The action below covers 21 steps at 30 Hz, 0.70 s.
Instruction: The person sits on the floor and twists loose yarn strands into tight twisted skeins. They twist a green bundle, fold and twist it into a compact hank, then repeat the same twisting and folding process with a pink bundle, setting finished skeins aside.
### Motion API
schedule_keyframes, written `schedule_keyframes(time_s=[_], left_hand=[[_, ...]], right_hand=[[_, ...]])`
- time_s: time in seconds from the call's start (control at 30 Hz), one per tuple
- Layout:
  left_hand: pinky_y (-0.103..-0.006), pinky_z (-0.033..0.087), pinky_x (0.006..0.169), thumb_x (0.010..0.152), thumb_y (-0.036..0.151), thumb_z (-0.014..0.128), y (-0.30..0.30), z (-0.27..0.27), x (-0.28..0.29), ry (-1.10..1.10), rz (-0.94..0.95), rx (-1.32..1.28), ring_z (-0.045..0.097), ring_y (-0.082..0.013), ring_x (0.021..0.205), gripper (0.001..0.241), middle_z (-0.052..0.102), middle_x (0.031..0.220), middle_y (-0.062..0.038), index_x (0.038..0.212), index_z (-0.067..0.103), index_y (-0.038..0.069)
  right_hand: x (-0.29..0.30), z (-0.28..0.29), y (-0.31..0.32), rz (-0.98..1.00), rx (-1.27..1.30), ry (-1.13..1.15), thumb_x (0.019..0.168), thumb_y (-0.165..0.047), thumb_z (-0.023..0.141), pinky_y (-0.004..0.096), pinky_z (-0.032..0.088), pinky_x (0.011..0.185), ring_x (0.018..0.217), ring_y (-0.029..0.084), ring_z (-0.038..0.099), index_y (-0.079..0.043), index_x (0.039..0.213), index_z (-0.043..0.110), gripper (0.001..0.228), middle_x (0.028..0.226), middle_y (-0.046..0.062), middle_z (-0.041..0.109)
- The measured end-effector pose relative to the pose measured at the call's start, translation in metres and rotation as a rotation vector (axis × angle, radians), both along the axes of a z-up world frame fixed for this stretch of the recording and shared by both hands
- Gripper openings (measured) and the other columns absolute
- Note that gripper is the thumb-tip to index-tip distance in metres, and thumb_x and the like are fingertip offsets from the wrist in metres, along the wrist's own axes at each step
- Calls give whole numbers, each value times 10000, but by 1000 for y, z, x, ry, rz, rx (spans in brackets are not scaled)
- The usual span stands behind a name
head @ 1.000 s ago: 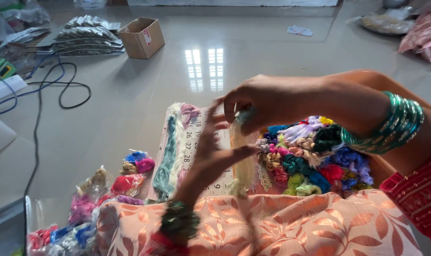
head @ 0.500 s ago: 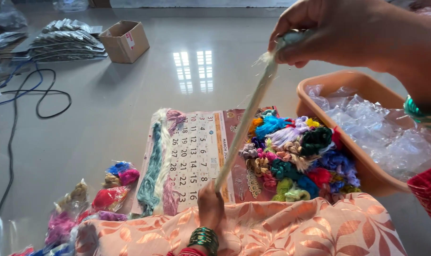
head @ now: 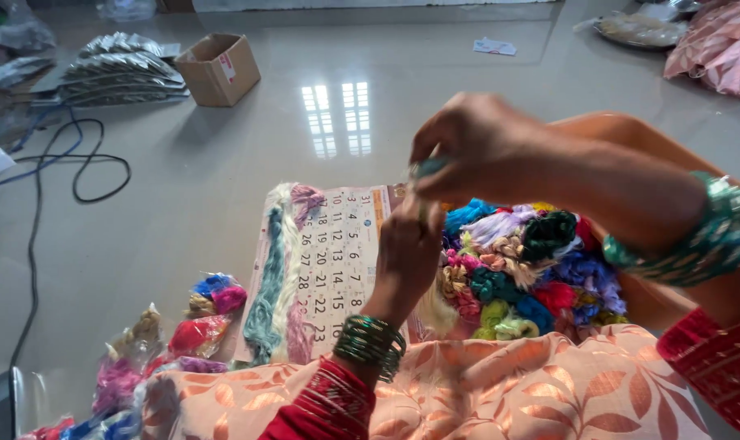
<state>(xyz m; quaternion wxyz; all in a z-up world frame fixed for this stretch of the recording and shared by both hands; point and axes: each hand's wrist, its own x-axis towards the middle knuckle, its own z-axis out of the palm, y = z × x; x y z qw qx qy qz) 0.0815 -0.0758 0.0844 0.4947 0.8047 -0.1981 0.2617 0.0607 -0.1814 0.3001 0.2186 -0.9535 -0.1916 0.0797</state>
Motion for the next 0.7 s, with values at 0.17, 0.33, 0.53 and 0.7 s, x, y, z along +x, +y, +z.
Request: schedule_keyframes(time_s=[0.17, 0.33, 0.53, 0.7], left_hand=[[-450, 521, 568, 1009, 281, 470, 19, -111, -24, 465, 80, -116, 690, -310, 636, 310, 649, 719, -187, 1119, 637, 44], [-358, 530, 644, 1019, 199, 493, 44, -274, -23, 651, 14, -103, 728, -222, 714, 289, 757, 754, -119, 1026, 734, 41], [-344, 552, 747, 688, 147, 892, 91, -182, -22, 1082, -464, 80, 691, -191, 854, 637, 738, 983, -82, 1271, 668, 20], [-386, 528, 1024, 607, 212, 953, 125, -79, -26, 1130, -271, 151, 524, -282, 1314, 956, 569, 1432, -132, 1473, 552, 258]], right_hand=[[28, 25, -56, -128, 169, -89, 799, -175, 802, 310, 626, 653, 693, 182, 754, -6, 998, 781, 262, 810, 111, 779], [29, 29, -62, -141, 199, -102, 809, -166, 806, 303, 612, 687, 710, 181, 736, 25, 985, 795, 260, 814, 118, 764], [36, 12, -54, 33, 217, 220, 769, -179, 802, 305, 609, 659, 685, 159, 730, -8, 982, 804, 273, 773, 75, 788], [28, 5, -45, 65, 12, 204, 781, -170, 825, 296, 610, 657, 695, 139, 731, -48, 985, 800, 239, 768, 47, 775]])
